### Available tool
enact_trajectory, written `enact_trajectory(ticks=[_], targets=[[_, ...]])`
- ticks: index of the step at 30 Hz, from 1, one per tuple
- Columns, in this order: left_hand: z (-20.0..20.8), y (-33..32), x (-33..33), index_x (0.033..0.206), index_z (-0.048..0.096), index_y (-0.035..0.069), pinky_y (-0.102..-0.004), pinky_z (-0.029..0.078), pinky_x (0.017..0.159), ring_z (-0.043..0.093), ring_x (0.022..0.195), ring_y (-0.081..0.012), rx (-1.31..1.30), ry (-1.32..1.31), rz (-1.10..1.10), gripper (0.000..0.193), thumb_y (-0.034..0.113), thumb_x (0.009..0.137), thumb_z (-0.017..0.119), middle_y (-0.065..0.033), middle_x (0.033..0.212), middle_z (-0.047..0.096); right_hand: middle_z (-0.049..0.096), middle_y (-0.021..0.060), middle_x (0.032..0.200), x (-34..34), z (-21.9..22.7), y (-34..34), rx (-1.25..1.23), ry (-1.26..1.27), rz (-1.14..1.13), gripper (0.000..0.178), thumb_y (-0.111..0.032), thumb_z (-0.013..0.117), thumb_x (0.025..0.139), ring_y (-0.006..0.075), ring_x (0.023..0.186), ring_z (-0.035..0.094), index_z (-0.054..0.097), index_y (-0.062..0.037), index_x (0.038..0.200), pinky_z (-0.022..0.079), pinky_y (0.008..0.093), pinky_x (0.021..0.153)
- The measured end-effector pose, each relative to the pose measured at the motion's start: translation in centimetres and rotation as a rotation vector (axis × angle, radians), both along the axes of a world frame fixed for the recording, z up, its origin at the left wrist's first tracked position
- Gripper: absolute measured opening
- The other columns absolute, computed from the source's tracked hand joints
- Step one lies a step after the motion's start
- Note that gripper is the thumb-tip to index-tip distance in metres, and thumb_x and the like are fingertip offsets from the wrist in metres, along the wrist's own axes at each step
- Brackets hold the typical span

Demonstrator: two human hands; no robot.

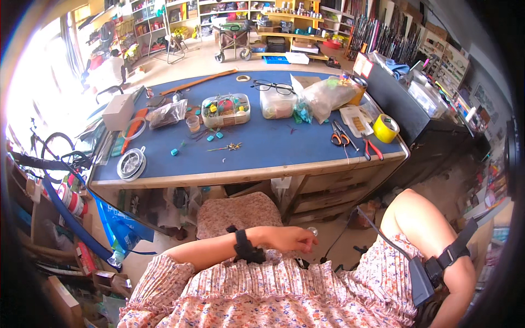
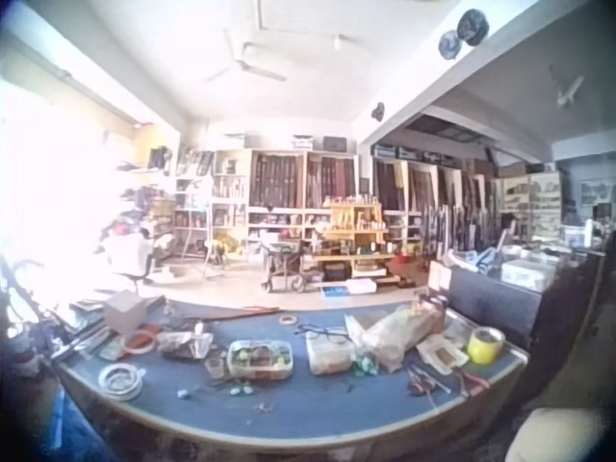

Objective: Assembling small fishing lures and inspecting a black cable with a connector at a shop workbench.

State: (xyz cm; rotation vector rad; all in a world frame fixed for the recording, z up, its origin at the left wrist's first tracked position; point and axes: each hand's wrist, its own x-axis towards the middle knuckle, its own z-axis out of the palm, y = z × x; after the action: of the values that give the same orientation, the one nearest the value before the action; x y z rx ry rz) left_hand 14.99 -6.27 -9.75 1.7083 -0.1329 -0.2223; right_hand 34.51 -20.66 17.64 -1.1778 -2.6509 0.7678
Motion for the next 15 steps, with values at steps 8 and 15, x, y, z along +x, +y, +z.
enact_trajectory(ticks=[8, 15], targets=[[2.9, 2.9, -6.4, 0.092, 0.051, -0.001, -0.0352, 0.045, 0.096, 0.055, 0.117, -0.0231, -0.222, 0.022, 0.172, 0.014, 0.012, 0.098, 0.049, -0.018, 0.138, 0.043, 0.066, 0.0092, 0.09, -0.7, -0.5, -2.8, 0.009, 0.059, 0.055, 0.024, -0.022, 0.063, 0.087, 0.0146, 0.077, 0.062, 0.066, -0.0011, 0.099, 0.05, 0.0245, 0.067], [7.0, 2.4, -9.9, 0.092, 0.052, -0.002, -0.0347, 0.047, 0.092, 0.059, 0.108, -0.0227, -0.241, 0.054, 0.444, 0.004, 0.0, 0.094, 0.049, -0.0184, 0.127, 0.051, 0.068, 0.01, 0.091, 1.0, 0.5, 4.1, 0.005, 0.525, 0.223, 0.023, -0.02, 0.063, 0.088, 0.0136, 0.077, 0.063, 0.068, 0.0001, 0.098, 0.05, 0.0231, 0.068]])
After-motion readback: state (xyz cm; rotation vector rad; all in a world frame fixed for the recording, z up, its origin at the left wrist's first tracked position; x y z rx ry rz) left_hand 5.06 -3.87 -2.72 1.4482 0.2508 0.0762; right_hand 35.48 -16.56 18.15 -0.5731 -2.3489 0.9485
